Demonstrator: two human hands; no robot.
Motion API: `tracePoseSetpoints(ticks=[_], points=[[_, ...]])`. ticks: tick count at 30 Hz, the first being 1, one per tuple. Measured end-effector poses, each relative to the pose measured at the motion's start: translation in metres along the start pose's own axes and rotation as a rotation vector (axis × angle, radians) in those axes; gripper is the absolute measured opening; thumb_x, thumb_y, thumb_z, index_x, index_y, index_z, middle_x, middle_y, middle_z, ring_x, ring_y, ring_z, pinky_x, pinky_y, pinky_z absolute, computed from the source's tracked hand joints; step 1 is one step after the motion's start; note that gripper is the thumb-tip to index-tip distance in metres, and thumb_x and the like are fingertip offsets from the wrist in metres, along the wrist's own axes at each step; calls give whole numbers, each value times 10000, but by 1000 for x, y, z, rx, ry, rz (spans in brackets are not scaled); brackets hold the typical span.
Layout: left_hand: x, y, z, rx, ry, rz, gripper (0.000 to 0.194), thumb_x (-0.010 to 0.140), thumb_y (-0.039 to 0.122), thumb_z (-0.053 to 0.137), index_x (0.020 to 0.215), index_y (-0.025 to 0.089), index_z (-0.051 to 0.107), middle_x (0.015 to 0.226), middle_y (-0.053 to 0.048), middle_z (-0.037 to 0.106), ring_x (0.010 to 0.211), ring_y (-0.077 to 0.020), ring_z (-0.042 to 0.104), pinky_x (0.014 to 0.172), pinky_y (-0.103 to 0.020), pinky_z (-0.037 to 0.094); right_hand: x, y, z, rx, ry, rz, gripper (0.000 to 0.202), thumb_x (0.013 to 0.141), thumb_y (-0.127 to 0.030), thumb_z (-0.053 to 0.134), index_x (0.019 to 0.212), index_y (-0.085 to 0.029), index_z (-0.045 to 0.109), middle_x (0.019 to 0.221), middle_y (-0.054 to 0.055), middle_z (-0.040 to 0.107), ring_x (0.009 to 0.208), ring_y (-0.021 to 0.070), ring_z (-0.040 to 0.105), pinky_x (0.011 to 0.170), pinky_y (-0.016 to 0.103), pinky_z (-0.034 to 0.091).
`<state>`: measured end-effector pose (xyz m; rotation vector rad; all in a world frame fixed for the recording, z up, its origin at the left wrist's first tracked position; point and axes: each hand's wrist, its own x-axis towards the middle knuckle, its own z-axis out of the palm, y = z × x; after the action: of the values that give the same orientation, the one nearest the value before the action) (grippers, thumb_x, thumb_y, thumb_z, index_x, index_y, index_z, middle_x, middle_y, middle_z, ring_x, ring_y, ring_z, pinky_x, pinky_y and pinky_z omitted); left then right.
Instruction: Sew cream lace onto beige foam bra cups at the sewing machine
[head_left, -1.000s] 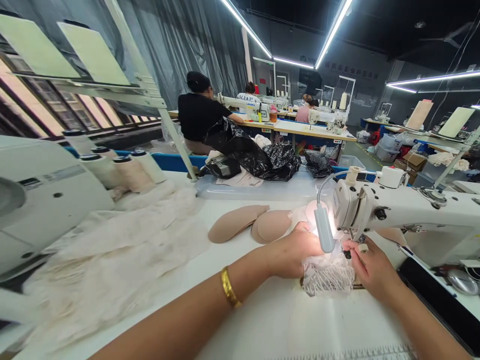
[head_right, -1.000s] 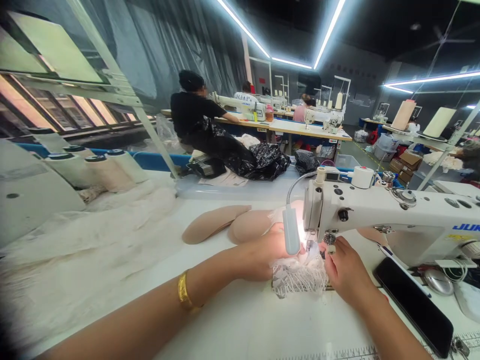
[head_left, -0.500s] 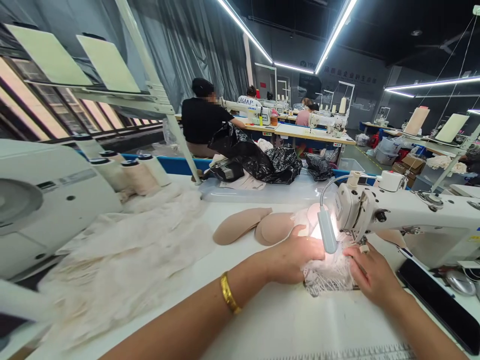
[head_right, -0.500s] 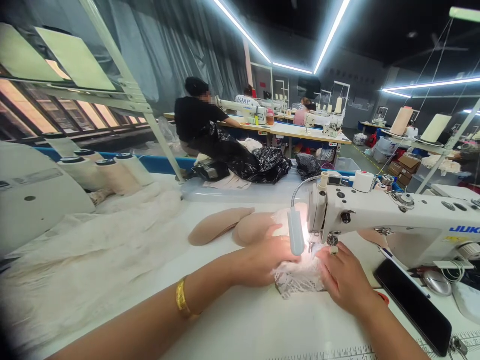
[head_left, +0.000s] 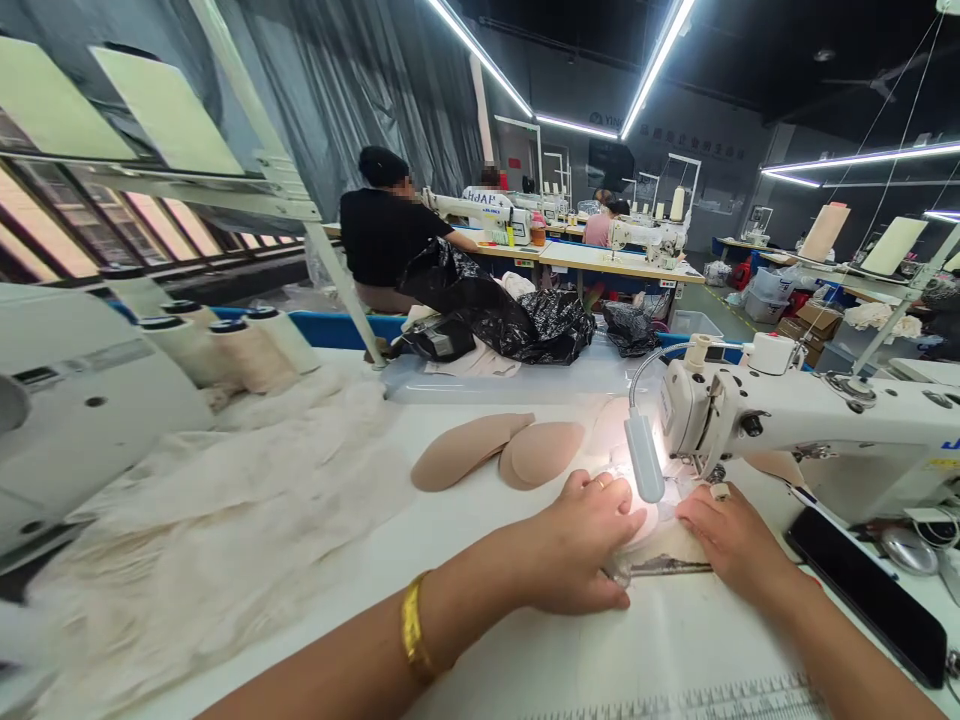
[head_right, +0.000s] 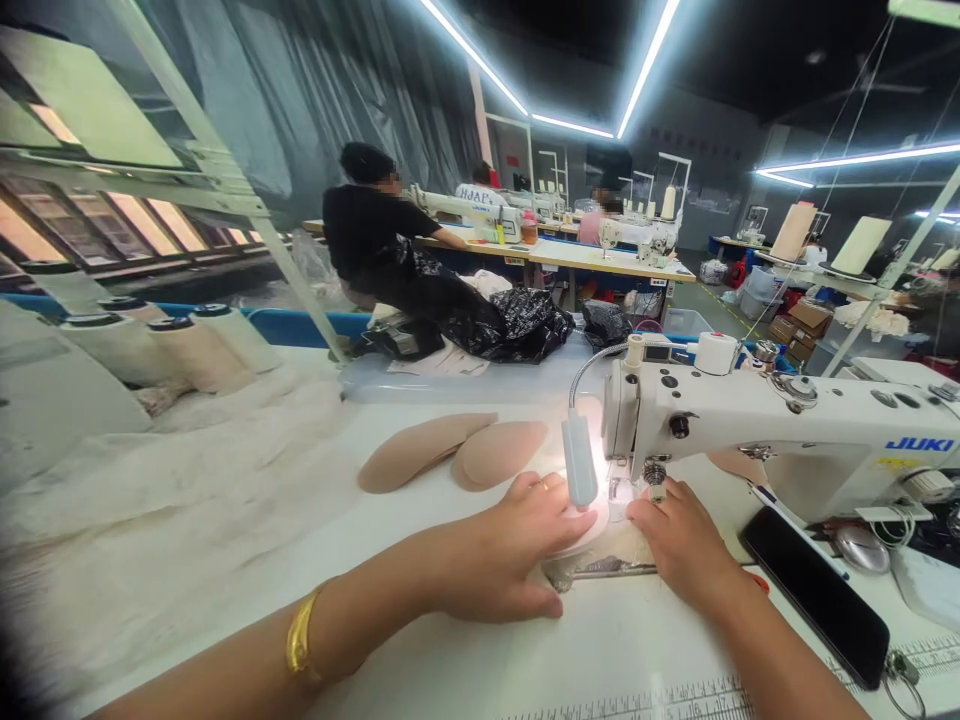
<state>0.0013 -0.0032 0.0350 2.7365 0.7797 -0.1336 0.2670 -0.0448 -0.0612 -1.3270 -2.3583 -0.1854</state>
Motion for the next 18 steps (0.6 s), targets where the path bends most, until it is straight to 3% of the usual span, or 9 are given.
tracePoseSetpoints(ticks=[4, 7, 9, 14, 17, 18], points=[[-1, -13, 5, -94, -34, 73, 544, 778, 476, 838, 1208, 199, 651, 1191, -90, 617, 1109, -309, 548, 1009, -406, 377, 2, -8, -19, 172, -2, 22, 187, 1053, -171, 452, 1013, -240, 621, 916, 47, 659, 885, 240, 552, 825, 382, 474], [-1, -14, 7, -90, -17, 73, 624, 753, 505, 848, 1247, 193, 629, 1204, -95, 615, 1121, -315, 541, 1007, -413, 355, 6, -19, -25, 331, -154, -50, 62, 1033, -216, 570, 998, -252, 606, 980, 25, 662, 919, 215, 577, 833, 352, 490], [0, -13, 6, -59, -13, 84, 623, 719, 491, 874, 1208, 193, 628, 1166, -86, 622, 1070, -304, 547, 965, -406, 353, 7, -22, -23, 313, -222, -32, 130, 1031, -186, 565, 914, -241, 577, 933, 17, 638, 885, 208, 576, 799, 344, 491], [1, -17, 10, -11, 0, 117, 423, 721, 386, 894, 996, 207, 626, 1089, -58, 619, 961, -259, 547, 833, -339, 318, 0, -3, -20, 242, -187, 119, 209, 1053, -154, 472, 874, -234, 544, 925, 34, 619, 891, 226, 564, 821, 379, 506], [4, -21, 19, -7, 78, 201, 169, 847, 171, 743, 886, 191, 580, 1096, -54, 643, 959, -234, 563, 801, -338, 279, -4, 9, -35, 293, -188, 126, 221, 1066, -212, 486, 872, -243, 586, 978, 45, 643, 1006, 247, 570, 872, 395, 521], [6, -22, 22, -6, 102, 232, 164, 851, 90, 684, 837, 183, 550, 1085, -44, 654, 946, -220, 573, 793, -342, 267, -4, 10, -41, 323, -216, 122, 222, 1062, -226, 507, 860, -249, 596, 956, 36, 652, 1011, 245, 577, 871, 390, 528]])
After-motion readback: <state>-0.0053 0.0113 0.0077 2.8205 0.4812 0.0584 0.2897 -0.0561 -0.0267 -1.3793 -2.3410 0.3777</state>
